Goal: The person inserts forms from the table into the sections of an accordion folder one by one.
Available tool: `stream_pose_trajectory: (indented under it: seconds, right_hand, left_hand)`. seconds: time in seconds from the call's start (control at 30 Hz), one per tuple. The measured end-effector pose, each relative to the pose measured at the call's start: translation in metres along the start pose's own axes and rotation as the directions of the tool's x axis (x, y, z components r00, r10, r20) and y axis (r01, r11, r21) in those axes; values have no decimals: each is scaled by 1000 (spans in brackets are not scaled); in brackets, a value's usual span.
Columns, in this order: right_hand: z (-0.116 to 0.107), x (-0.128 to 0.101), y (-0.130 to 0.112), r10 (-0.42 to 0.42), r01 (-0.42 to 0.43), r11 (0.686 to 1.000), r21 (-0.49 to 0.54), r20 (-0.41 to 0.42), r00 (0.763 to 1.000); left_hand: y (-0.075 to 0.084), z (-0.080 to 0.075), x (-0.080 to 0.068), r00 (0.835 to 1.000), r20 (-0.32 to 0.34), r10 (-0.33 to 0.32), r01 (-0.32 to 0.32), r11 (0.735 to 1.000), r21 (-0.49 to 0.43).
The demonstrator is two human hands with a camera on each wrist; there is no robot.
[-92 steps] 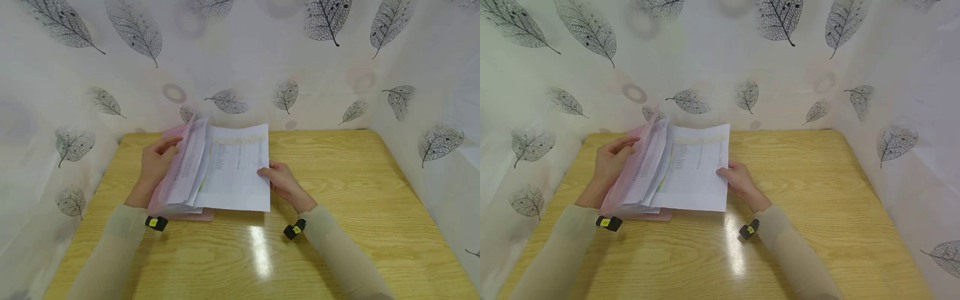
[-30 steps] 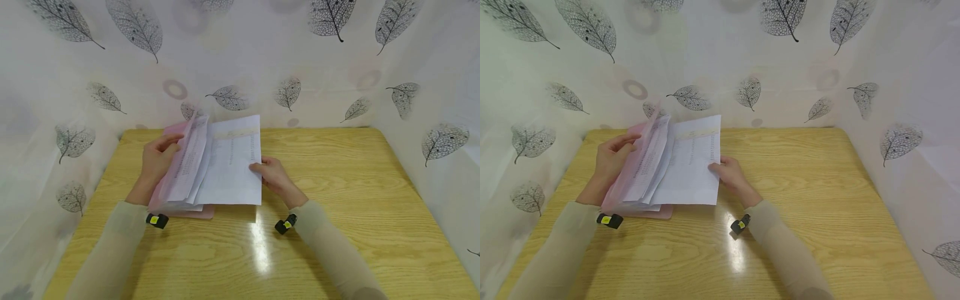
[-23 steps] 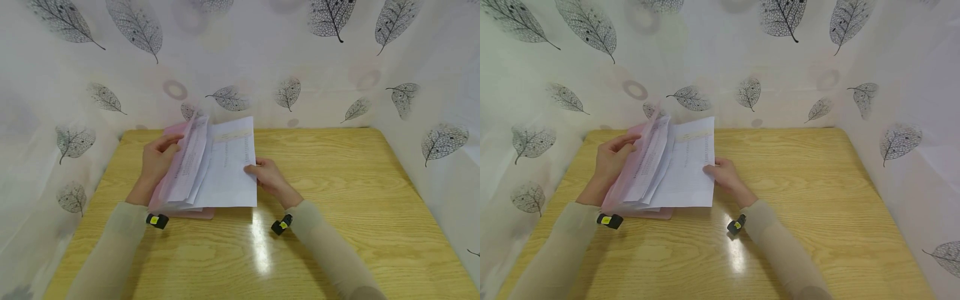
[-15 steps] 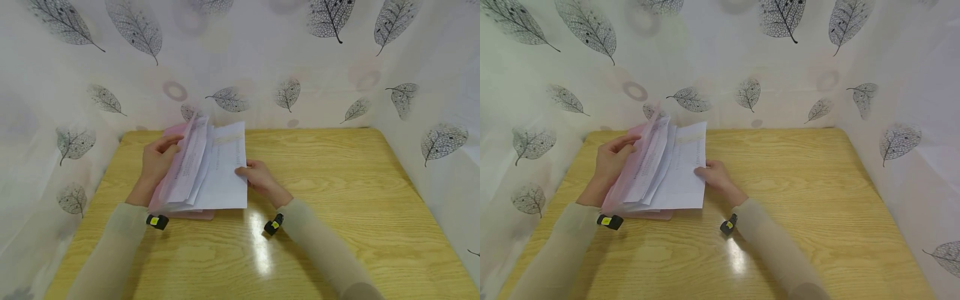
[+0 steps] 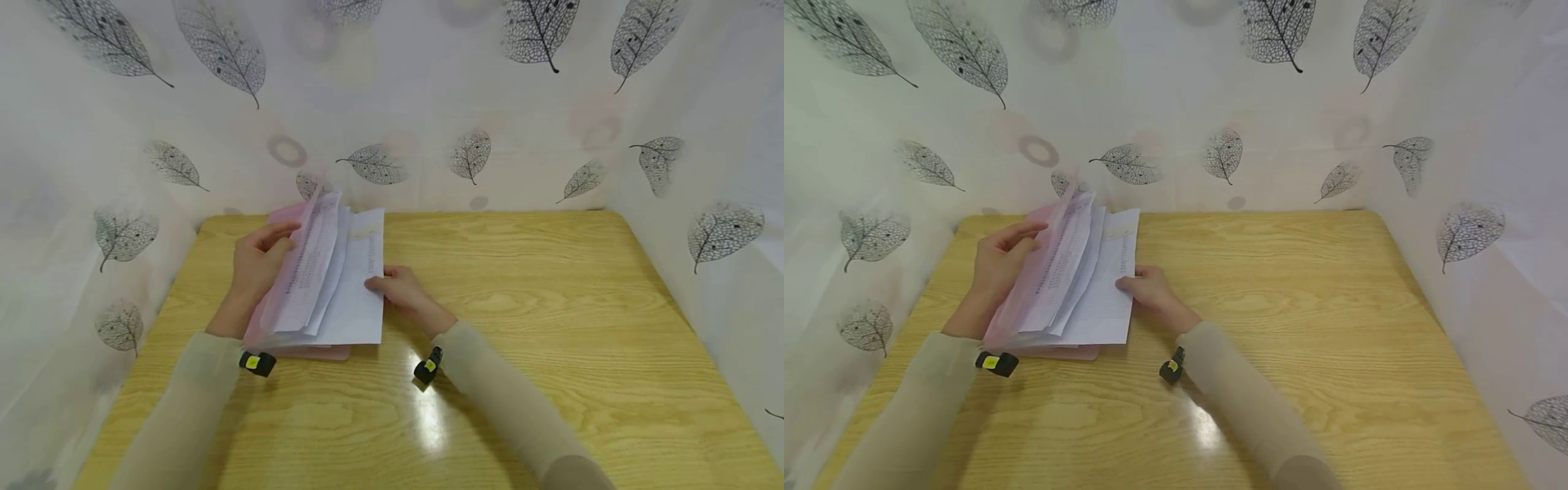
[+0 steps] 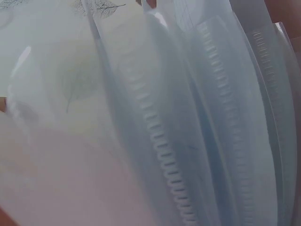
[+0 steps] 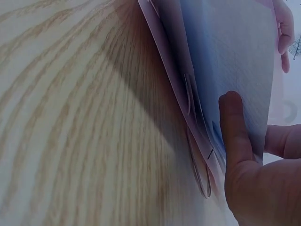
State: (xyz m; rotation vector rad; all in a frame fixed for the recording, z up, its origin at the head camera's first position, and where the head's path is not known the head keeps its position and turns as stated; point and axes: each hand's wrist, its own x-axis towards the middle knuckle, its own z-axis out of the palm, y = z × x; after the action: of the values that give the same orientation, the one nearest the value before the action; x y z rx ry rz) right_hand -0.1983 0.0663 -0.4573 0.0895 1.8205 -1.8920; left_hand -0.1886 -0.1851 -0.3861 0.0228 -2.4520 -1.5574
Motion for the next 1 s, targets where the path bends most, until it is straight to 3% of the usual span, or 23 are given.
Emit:
stream_pose_trajectory:
  seconds: [1.0]
  right_hand:
    - [22,11,-1,52,-56,997,59,60,997]
  left_hand:
    - [2,-2,-1,999,9,-31,30,999,26]
